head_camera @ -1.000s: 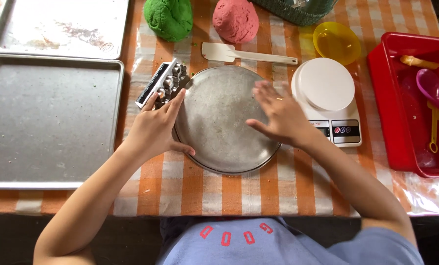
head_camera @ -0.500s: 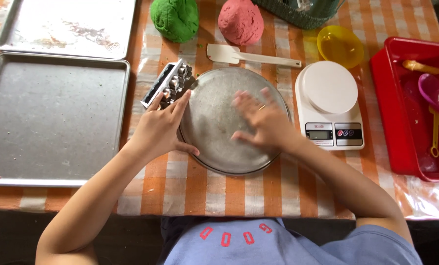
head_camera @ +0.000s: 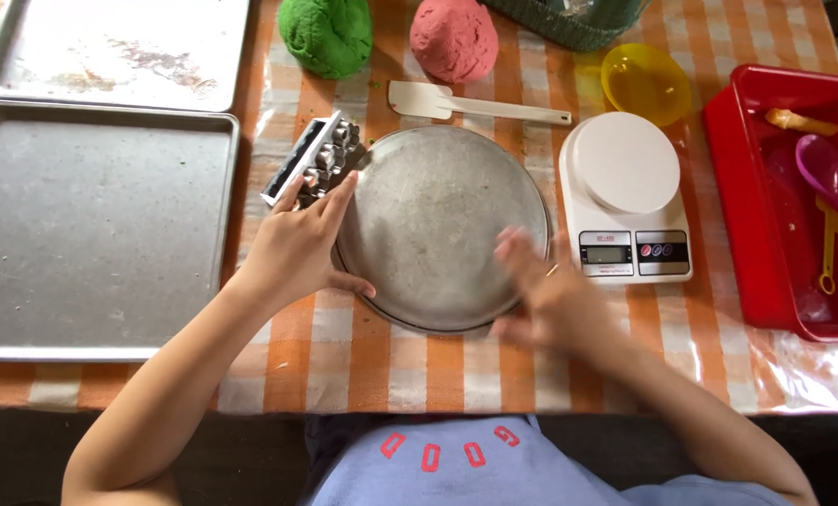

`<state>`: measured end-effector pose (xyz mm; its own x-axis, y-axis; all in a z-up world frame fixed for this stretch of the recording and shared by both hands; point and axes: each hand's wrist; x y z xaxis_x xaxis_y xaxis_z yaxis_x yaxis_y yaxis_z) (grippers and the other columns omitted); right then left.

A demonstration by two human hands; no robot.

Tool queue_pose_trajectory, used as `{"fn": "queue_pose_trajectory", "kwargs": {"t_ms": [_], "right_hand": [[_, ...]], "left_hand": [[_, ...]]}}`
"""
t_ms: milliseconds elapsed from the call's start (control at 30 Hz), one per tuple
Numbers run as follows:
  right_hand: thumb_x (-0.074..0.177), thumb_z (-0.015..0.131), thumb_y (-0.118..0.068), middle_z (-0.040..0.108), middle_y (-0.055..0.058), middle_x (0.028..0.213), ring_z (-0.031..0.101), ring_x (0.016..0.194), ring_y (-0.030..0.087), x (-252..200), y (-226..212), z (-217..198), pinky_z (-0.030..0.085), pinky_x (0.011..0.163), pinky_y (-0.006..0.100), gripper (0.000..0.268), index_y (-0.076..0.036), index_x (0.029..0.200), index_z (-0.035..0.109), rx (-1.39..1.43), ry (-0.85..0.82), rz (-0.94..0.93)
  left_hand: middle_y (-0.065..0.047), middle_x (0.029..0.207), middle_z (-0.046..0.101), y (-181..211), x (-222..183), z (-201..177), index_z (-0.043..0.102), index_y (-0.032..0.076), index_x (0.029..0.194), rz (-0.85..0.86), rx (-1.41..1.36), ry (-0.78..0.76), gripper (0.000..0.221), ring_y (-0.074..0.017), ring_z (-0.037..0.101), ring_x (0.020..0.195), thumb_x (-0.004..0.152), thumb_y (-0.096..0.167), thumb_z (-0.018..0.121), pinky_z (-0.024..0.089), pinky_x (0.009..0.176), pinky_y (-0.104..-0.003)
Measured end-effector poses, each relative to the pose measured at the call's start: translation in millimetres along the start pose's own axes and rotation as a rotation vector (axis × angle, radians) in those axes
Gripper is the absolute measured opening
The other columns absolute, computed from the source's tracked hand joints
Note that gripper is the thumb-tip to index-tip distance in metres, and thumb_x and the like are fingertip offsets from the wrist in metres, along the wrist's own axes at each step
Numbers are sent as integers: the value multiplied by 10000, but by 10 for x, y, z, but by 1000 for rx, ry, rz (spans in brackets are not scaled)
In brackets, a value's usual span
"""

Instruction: Weighing and shaping small portions of colored dough using a digital scale and a metal mold on a table.

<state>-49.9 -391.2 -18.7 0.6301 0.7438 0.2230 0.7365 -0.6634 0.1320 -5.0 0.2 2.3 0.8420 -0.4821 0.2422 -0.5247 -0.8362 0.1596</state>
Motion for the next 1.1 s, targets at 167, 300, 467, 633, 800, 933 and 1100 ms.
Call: {"fn": "queue_pose_trajectory", "kwargs": {"t_ms": [167,300,467,633,800,933,1100], "right_hand": [[863,379,-842,422,235,1598,412,1472,339,-82,-148,-143,177,1221,603,1109,22,1560,384,-69,-12,113],[776,425,-905,347,144,1654,281,1552,257,-150,-668,-333,57,1271,508,1162,-58,1569,364,67,-57,42],[881,392,-794,350,144,1652,284,1544,245,-215,-290,-135,-12,1270,530,1016,-62,1585,349,47,-45,105],[1045,165,-663,424,169,1602,407,1458,290,-181,513,-213,140,1192,662,844,-45,1581,375,307,-45,369],[1108,237,-162,428,123,1652,409,1537,208,-369,2696,365,376,1217,484,532,-57,1552,511,-1253,219,157],[1072,188,-465,432,180,1612,287,1536,260,108,2587,-75,295,1218,502,703,-45,1509,544,-655,100,555],[1034,-25,-936,431,291,1576,91,1519,438,552,2437,-166,240,1188,618,1252,51,1296,698,270,-179,965]], "left_hand": [[-138,1368,658,-4,12,29,347,59,1595,-15,23,-16,1546,-343,753,949,389,949,727,249,1228,-523],[-160,1345,671,10,12,-16,365,43,1584,-4,39,-21,1517,-355,755,925,427,955,724,252,1230,-518],[-152,1376,653,25,-5,-48,366,49,1580,7,56,-24,1516,-352,754,942,412,950,717,268,1223,-524],[-146,1397,637,2,8,-26,359,67,1583,21,52,-19,1520,-346,754,949,403,952,730,266,1221,-530],[-106,1439,594,40,22,-49,396,102,1560,91,15,85,1399,-363,754,863,460,904,720,243,1226,-566],[-67,1356,649,22,40,-137,538,130,1459,182,50,189,1220,-301,733,1010,515,886,701,200,1220,-587],[50,1067,691,-287,27,-49,697,257,1237,138,408,434,516,-114,662,1008,839,585,721,358,1118,-454]]}}
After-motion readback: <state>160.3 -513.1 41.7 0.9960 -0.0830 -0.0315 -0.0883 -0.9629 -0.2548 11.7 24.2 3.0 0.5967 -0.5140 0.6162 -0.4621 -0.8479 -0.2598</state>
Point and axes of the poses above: each hand's wrist, its own x-axis towards the middle knuckle, its own z-axis out of the palm, y = z × x
